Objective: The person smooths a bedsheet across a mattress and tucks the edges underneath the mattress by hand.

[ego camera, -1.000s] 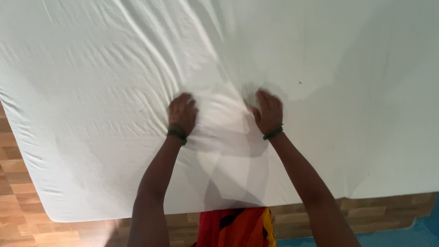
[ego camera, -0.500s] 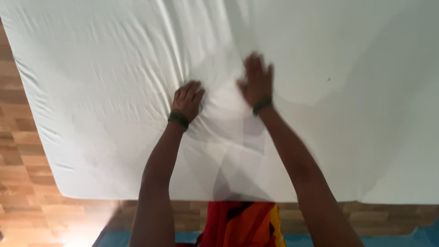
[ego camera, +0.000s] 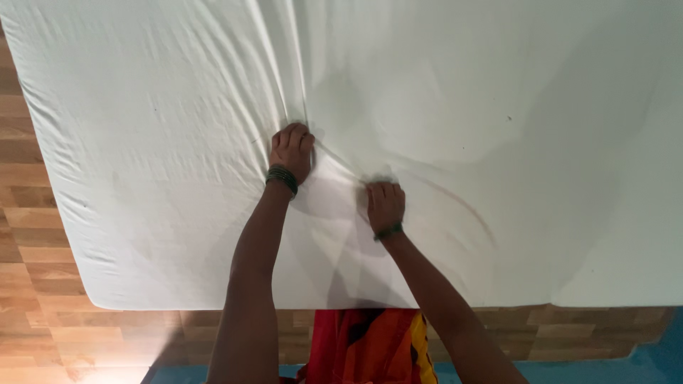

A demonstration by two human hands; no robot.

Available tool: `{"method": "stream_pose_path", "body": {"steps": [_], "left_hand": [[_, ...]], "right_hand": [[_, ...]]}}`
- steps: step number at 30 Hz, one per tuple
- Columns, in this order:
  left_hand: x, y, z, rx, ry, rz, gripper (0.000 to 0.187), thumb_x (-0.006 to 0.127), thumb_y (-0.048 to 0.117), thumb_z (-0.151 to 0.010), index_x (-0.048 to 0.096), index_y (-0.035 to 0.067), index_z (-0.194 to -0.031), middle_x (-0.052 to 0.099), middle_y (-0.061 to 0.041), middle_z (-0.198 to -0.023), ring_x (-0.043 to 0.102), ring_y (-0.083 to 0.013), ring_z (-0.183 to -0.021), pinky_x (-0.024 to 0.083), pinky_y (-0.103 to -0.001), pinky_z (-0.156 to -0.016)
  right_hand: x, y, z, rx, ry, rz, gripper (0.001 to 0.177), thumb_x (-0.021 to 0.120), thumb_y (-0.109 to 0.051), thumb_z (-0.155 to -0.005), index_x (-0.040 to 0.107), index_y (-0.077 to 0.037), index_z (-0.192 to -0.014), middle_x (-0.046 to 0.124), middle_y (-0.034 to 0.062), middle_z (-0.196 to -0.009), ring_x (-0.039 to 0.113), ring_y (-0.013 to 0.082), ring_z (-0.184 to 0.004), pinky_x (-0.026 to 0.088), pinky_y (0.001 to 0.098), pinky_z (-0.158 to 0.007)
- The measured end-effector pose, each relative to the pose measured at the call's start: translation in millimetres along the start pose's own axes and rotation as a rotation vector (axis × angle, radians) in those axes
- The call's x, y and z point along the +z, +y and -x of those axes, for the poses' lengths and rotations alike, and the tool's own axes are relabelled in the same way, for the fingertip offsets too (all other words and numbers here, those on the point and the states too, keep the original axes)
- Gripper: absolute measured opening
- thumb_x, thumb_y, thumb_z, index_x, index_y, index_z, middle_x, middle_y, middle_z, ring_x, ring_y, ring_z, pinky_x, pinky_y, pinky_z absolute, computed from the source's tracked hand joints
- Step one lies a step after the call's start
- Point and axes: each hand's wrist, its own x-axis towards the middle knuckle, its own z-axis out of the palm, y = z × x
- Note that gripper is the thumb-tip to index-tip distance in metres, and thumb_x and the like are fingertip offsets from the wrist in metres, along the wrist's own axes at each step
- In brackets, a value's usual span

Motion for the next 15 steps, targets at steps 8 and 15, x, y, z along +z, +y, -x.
{"method": "stream_pose_path", "body": {"steps": [8, 15], "left_hand": [[2.6, 1.9, 6.3, 0.009, 0.195, 0.009, 0.022, 0.061, 0.004, -0.089, 0.066, 0.012, -0.109, 0.061, -0.010, -0.130, 0.053, -0.0314, -0.129, 0.039, -0.047, -0.111], [-27.2, 20.4, 19.9, 0.115, 0.255, 0.099, 0.022, 0.064, 0.018, -0.097, 0.062, 0.008, -0.117, 0.057, -0.016, -0.133, 0.046, -0.0375, -0.139, 0.037, -0.056, -0.114]], "right_hand": [[1.1, -1.7, 11.9, 0.010, -0.075, -0.231, 0.003, 0.068, -0.008, -0.092, 0.066, -0.007, -0.094, 0.066, 0.0135, -0.096, 0.060, 0.0368, -0.096, 0.049, 0.0481, -0.084], [-41.3, 19.7, 57.2, -0.030, -0.067, -0.083, 0.037, 0.077, -0.026, -0.083, 0.067, -0.003, -0.110, 0.063, 0.0191, -0.115, 0.056, 0.0409, -0.105, 0.043, 0.0534, -0.090]]}}
